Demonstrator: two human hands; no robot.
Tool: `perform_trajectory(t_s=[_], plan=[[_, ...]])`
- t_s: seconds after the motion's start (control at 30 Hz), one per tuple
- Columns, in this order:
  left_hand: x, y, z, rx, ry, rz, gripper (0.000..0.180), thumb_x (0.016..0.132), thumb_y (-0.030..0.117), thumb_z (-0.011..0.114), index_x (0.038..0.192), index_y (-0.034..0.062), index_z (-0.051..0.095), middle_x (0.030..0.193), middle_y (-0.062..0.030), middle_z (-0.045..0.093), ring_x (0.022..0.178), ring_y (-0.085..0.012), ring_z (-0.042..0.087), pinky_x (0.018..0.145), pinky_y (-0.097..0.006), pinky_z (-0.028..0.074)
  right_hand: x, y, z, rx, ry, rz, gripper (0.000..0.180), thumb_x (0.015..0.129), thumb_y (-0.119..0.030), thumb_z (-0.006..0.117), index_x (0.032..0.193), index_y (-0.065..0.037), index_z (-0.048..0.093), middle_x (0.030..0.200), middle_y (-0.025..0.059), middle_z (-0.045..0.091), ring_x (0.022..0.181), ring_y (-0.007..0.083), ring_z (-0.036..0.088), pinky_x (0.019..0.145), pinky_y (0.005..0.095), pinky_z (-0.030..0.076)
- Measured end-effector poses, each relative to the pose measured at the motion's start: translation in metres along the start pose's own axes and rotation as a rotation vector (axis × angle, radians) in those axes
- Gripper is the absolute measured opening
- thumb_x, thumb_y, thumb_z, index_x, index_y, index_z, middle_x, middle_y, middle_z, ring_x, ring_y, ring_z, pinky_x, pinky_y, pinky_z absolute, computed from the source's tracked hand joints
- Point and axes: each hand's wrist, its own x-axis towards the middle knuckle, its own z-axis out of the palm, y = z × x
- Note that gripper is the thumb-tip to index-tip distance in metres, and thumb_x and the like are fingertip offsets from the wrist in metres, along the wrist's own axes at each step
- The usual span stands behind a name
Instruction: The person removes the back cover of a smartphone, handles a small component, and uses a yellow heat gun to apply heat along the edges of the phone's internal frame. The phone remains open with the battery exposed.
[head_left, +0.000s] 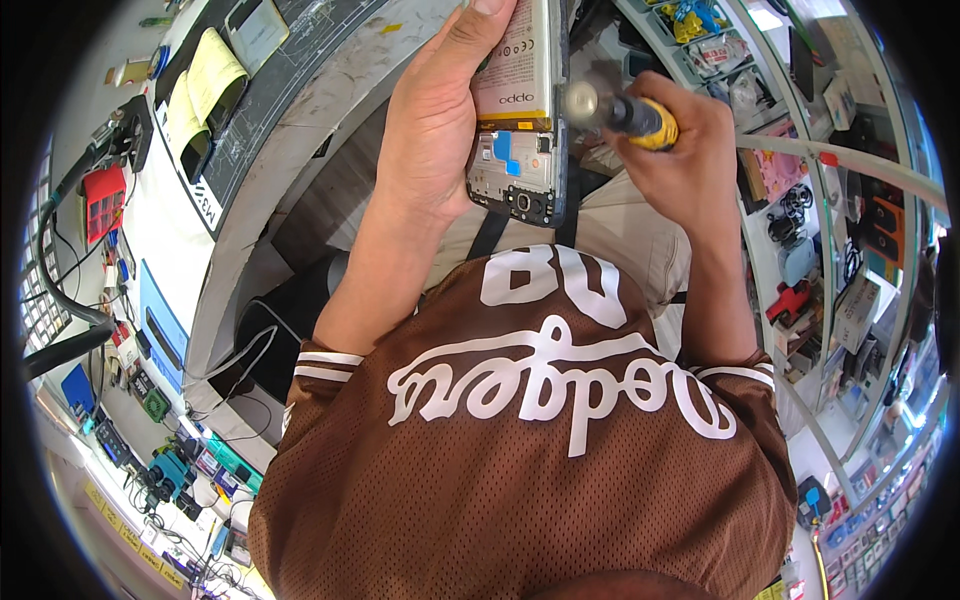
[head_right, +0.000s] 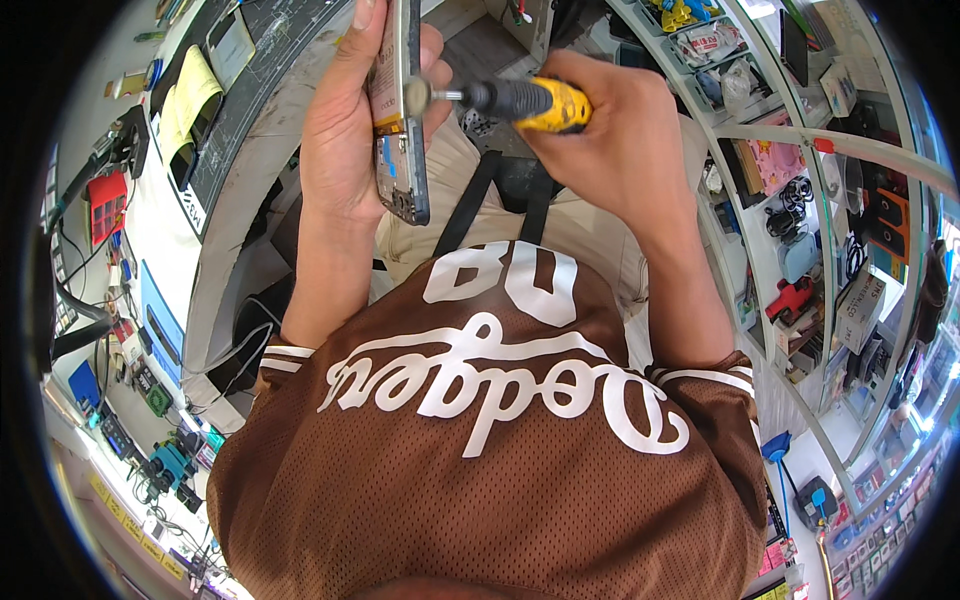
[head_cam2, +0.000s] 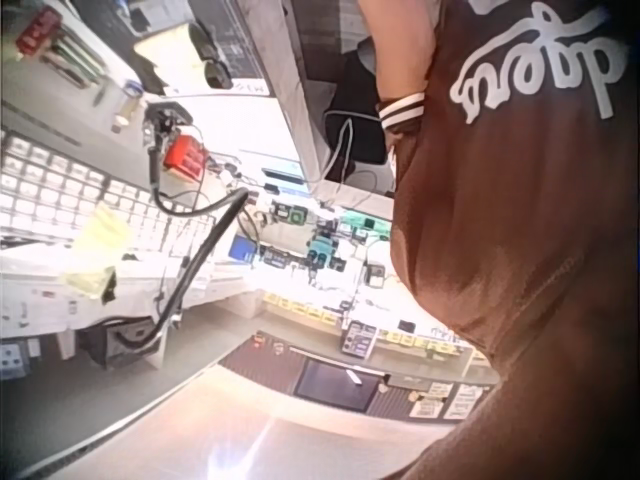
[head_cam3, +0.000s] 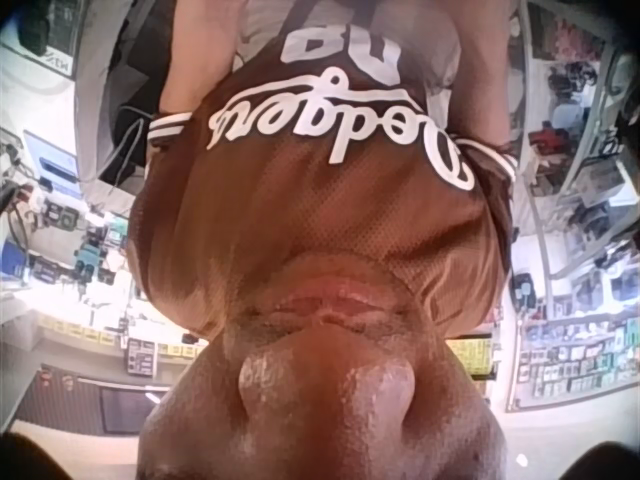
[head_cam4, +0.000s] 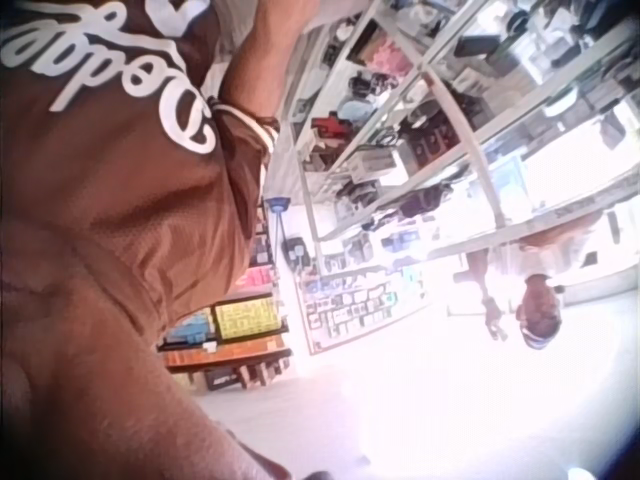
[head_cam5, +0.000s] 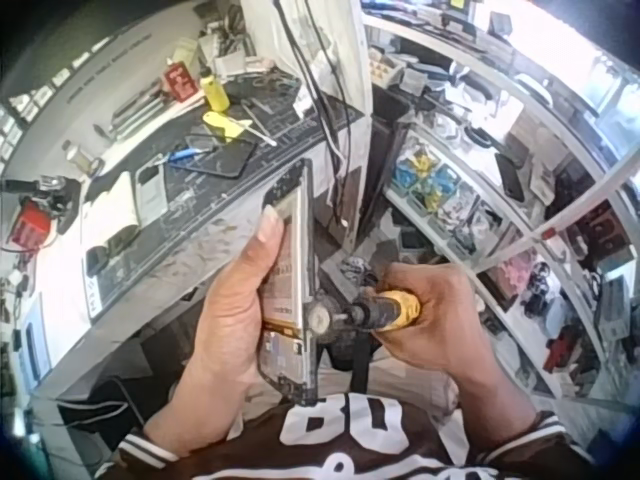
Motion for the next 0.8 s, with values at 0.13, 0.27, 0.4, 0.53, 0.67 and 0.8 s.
perform_trajectory(t_s=[0.13, 0.27, 0.4, 0.53, 0.67, 0.8], plan=[[-0.001, -0.002, 0.015, -0.037, 0.087, 0.025, 0.054, 0.107, 0.043, 0.056, 0.137, -0.0021, 0.057, 0.113, -0.0133, 0.074, 0.089, -0.0160, 0.075, 0.076, -0.027, 0.063, 0.000, 0.001, -0.001, -0.014, -0.003, -0.014, 0.020, 0.075, -0.016, 0.082, 0.084, -0.004, 0.069, 0.065, 0.0135, 0.059, 0.054, 0.0300, 0.051, 0.055, 0.0347, 0.045], [-0.007, 0.006, 0.011, -0.108, -0.019, 0.023, 0.054, 0.107, 0.042, 0.056, 0.138, -0.0024, 0.056, 0.115, -0.0145, 0.073, 0.092, -0.0179, 0.075, 0.079, -0.029, 0.064, 0.003, 0.000, 0.000, 0.018, 0.025, 0.026, 0.020, 0.075, -0.016, 0.082, 0.084, -0.004, 0.069, 0.065, 0.0133, 0.059, 0.055, 0.0302, 0.052, 0.055, 0.0344, 0.045], [-0.002, 0.000, 0.019, -0.003, 0.116, 0.014, 0.054, 0.107, 0.043, 0.056, 0.137, -0.0019, 0.057, 0.114, -0.0139, 0.074, 0.090, -0.0175, 0.075, 0.075, -0.028, 0.065, -0.003, -0.001, -0.001, 0.040, -0.016, -0.010, 0.020, 0.075, -0.016, 0.081, 0.084, -0.004, 0.068, 0.064, 0.0131, 0.059, 0.055, 0.0297, 0.053, 0.055, 0.0341, 0.045], [-0.001, -0.002, 0.002, 0.018, 0.037, 0.023, 0.054, 0.107, 0.043, 0.056, 0.136, -0.0016, 0.057, 0.113, -0.0136, 0.074, 0.088, -0.0170, 0.076, 0.072, -0.027, 0.065, -0.002, -0.004, -0.002, -0.001, 0.015, 0.043, 0.019, 0.076, -0.005, 0.078, 0.084, 0.000, 0.062, 0.066, 0.0068, 0.054, 0.062, 0.0116, 0.048, 0.061, 0.0270, 0.044], [-0.002, -0.001, 0.009, 0.021, 0.038, 0.015, 0.053, 0.106, 0.043, 0.056, 0.135, -0.0015, 0.058, 0.112, -0.0131, 0.074, 0.087, -0.0164, 0.076, 0.071, -0.027, 0.065, -0.008, -0.002, -0.005, 0.003, -0.053, -0.024, 0.018, 0.077, -0.005, 0.078, 0.085, 0.000, 0.062, 0.066, 0.0069, 0.054, 0.061, 0.0119, 0.048, 0.060, 0.0269, 0.044], [-0.010, 0.002, 0.018, 0.077, 0.067, 0.025, 0.053, 0.106, 0.043, 0.058, 0.133, -0.0015, 0.059, 0.111, -0.0130, 0.075, 0.087, -0.0175, 0.076, 0.072, -0.028, 0.065, -0.005, -0.003, -0.005, 0.024, -0.004, 0.031, 0.020, 0.074, -0.013, 0.080, 0.084, -0.002, 0.066, 0.065, 0.0119, 0.057, 0.058, 0.0245, 0.054, 0.057, 0.0326, 0.045]])
